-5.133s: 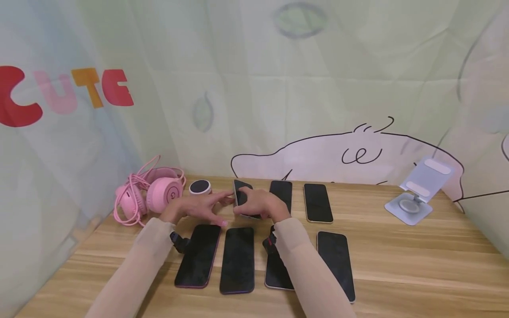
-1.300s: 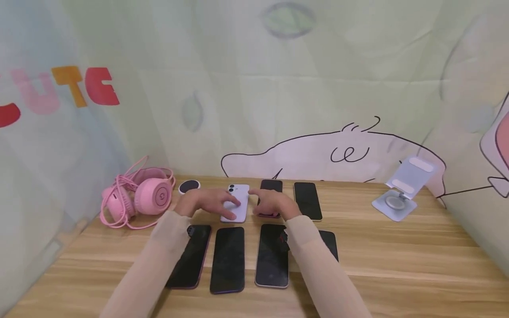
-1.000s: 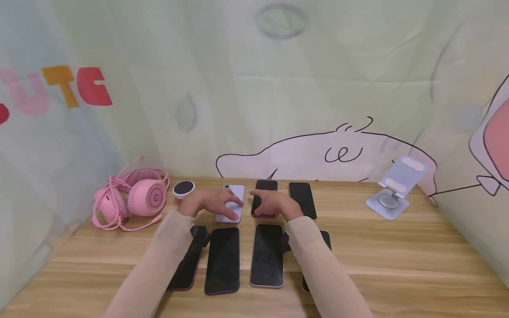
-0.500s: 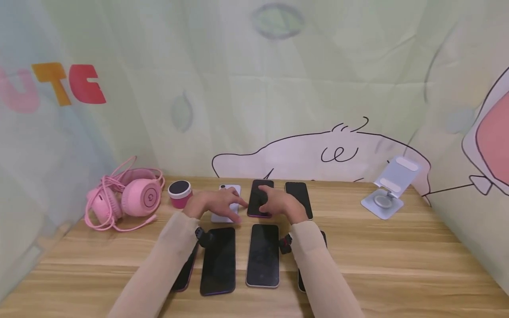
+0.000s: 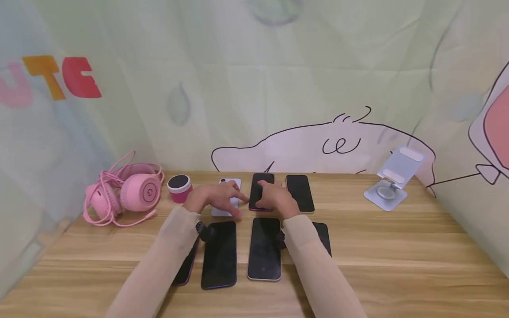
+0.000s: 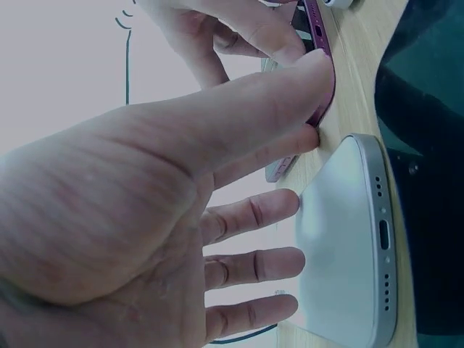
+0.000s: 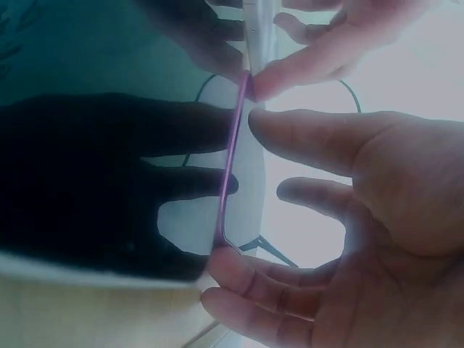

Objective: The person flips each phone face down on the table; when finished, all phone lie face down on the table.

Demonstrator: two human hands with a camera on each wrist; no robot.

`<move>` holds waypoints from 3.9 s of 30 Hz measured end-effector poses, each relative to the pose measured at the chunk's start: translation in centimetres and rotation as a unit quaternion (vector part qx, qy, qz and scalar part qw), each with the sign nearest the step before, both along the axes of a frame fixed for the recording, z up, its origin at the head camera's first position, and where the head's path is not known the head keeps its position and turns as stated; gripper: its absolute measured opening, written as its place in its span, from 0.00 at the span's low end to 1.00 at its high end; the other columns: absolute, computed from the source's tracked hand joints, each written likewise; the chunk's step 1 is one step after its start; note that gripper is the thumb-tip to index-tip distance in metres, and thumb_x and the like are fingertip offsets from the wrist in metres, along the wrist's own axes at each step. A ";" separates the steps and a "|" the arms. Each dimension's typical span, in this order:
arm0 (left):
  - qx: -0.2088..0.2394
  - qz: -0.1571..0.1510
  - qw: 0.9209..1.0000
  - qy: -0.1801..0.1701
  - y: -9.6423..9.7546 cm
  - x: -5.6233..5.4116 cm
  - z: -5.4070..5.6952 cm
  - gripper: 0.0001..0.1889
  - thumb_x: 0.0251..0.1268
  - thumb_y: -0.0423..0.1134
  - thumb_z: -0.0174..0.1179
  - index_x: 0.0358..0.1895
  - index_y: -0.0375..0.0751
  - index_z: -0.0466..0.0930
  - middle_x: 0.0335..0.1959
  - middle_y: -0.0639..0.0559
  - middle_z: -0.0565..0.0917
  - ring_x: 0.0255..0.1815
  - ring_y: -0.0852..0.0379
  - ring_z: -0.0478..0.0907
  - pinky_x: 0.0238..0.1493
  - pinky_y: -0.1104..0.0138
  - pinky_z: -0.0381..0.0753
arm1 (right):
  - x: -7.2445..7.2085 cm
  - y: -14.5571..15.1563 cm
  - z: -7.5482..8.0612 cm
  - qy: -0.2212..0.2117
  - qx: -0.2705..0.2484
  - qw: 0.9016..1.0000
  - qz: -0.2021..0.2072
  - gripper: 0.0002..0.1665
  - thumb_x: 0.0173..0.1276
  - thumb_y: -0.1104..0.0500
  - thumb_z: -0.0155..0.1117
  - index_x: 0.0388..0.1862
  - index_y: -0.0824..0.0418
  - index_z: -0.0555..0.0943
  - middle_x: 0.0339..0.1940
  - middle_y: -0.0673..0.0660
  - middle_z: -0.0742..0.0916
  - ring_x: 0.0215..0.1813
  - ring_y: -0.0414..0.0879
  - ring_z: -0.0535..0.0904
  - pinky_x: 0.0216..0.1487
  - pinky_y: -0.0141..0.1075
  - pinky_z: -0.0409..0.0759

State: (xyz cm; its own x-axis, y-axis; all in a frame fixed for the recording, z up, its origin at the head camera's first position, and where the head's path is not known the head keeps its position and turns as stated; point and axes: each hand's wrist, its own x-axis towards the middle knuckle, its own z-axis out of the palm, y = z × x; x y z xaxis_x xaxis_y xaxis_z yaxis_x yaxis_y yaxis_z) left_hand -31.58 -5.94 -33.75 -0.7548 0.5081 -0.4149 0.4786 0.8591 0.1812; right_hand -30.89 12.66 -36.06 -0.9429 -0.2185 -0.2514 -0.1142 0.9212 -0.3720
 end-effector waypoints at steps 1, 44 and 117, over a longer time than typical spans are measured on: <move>-0.003 0.000 1.000 0.000 0.0 0.0 0.0 0.31 0.63 0.58 0.64 0.71 0.61 0.73 0.71 0.43 0.65 0.64 0.45 0.65 0.65 0.43 0.69 | 0.0 -0.1 0.0 0.001 0.004 1.000 -0.003 0.45 0.68 0.49 0.68 0.80 0.52 0.60 0.74 0.69 0.68 0.69 0.63 0.66 0.64 0.65 0.68; 0.006 -0.019 1.000 -0.024 -0.3 -0.4 -0.2 0.37 0.65 0.58 0.63 0.77 0.62 0.62 0.71 0.42 0.65 0.64 0.46 0.66 0.66 0.44 0.67 | 0.4 -1.2 0.7 -0.049 0.021 0.998 -0.038 0.55 0.61 0.39 0.68 0.82 0.46 0.53 0.74 0.72 0.62 0.58 0.62 0.69 0.56 0.62 0.74; 0.098 -0.038 0.993 -0.048 0.0 -0.5 -0.9 0.30 0.71 0.53 0.59 0.75 0.58 0.66 0.73 0.45 0.65 0.68 0.47 0.65 0.69 0.48 0.64 | -0.4 2.9 1.5 -0.147 -0.104 0.982 0.050 0.40 0.73 0.65 0.56 0.81 0.52 0.57 0.39 0.61 0.77 0.26 0.46 0.70 0.30 0.36 0.73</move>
State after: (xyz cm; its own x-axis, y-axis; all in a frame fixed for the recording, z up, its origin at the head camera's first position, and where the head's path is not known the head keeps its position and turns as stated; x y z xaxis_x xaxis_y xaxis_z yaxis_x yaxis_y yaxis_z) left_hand -32.06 -5.94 -34.65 -0.6735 0.6399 -0.3700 0.5128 0.7650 0.3896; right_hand -31.31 15.61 -34.51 -0.8078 -0.3810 -0.4498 -0.0592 0.8117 -0.5811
